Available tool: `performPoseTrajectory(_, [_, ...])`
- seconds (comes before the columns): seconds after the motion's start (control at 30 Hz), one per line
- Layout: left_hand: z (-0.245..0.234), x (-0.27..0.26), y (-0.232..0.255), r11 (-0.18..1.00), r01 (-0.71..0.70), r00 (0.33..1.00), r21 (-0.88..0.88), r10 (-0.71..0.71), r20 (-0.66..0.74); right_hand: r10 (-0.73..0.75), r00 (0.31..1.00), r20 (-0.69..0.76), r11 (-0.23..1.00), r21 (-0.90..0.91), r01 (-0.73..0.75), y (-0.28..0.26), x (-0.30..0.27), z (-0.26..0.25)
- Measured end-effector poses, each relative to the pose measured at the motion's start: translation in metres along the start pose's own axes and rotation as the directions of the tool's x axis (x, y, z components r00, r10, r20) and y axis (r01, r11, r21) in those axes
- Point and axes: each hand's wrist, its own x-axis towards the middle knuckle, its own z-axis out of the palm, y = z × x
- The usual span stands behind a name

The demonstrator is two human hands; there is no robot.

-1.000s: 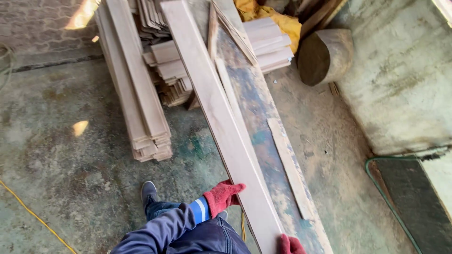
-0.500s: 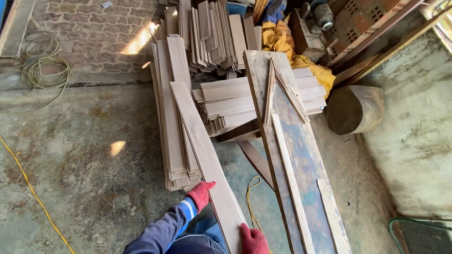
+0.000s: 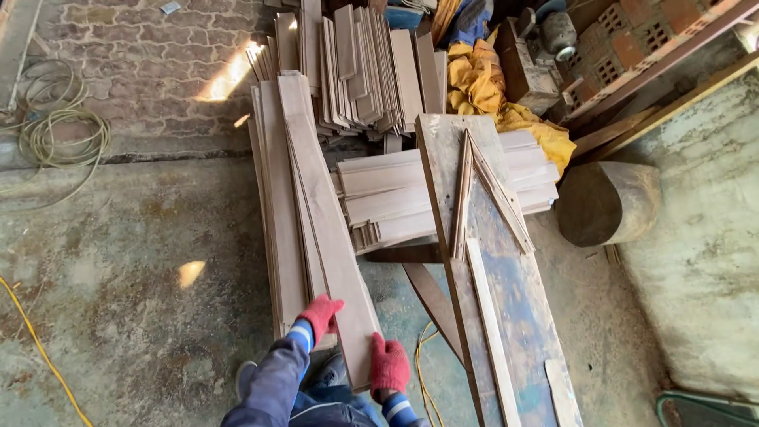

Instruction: Sanding wooden planks using sandpaper and an electric sander.

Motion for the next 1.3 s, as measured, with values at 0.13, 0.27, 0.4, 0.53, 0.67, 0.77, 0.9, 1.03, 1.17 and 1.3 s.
performPoseTrajectory(0.13, [-0.025, 0.101, -0.049, 0.925, -0.285, 0.946, 0.250, 0.314, -0.084, 0.058, 0.997, 0.046, 0.998, -0.027, -0.057, -0.013, 0.013, 0.024])
performPoseTrajectory(0.27, [-0.046, 0.130, -0.025, 0.976, -0.193, 0.976, 0.102, 0.201, -0.081, 0.097, 0.993, 0.065, 0.995, 0.030, -0.100, -0.038, 0.025, 0.057])
performPoseTrajectory(0.4, [-0.077, 0.129, 0.016, 0.972, 0.060, 0.998, -0.227, -0.059, 0.008, 0.091, 0.994, 0.062, 0.990, 0.104, -0.097, -0.062, 0.044, 0.099])
performPoseTrajectory(0.53, [-0.116, 0.153, 0.054, 0.993, 0.110, 0.988, -0.041, -0.105, 0.115, 0.213, 0.971, 0.110, 0.968, 0.109, -0.225, -0.105, 0.054, 0.126])
performPoseTrajectory(0.67, [-0.152, 0.184, 0.062, 0.979, 0.202, 0.966, -0.036, -0.193, 0.172, 0.244, 0.955, 0.167, 0.954, 0.134, -0.267, -0.119, 0.067, 0.160])
performPoseTrajectory(0.77, [-0.174, 0.214, 0.048, 0.963, 0.264, 0.945, -0.048, -0.249, 0.213, 0.301, 0.930, 0.211, 0.929, 0.156, -0.337, -0.119, 0.076, 0.178])
performPoseTrajectory(0.9, [-0.175, 0.239, 0.021, 0.945, 0.265, 0.919, -0.194, -0.187, 0.347, 0.284, 0.943, 0.173, 0.946, 0.113, -0.305, -0.101, 0.096, 0.190])
performPoseTrajectory(1.03, [-0.178, 0.242, 0.038, 0.861, 0.198, 0.960, 0.468, -0.267, 0.085, 0.141, 0.957, 0.254, 0.984, -0.144, -0.107, -0.078, 0.105, 0.186])
performPoseTrajectory(1.17, [-0.185, 0.216, 0.089, 0.726, 0.094, 0.978, 0.681, -0.197, 0.074, 0.163, 0.981, 0.105, 0.968, -0.210, -0.138, -0.070, 0.086, 0.178])
performPoseTrajectory(1.3, [-0.239, 0.213, 0.090, 0.521, 0.070, 0.998, 0.851, -0.033, -0.061, 0.277, 0.936, 0.217, 0.961, -0.070, -0.268, -0.035, 0.047, 0.194])
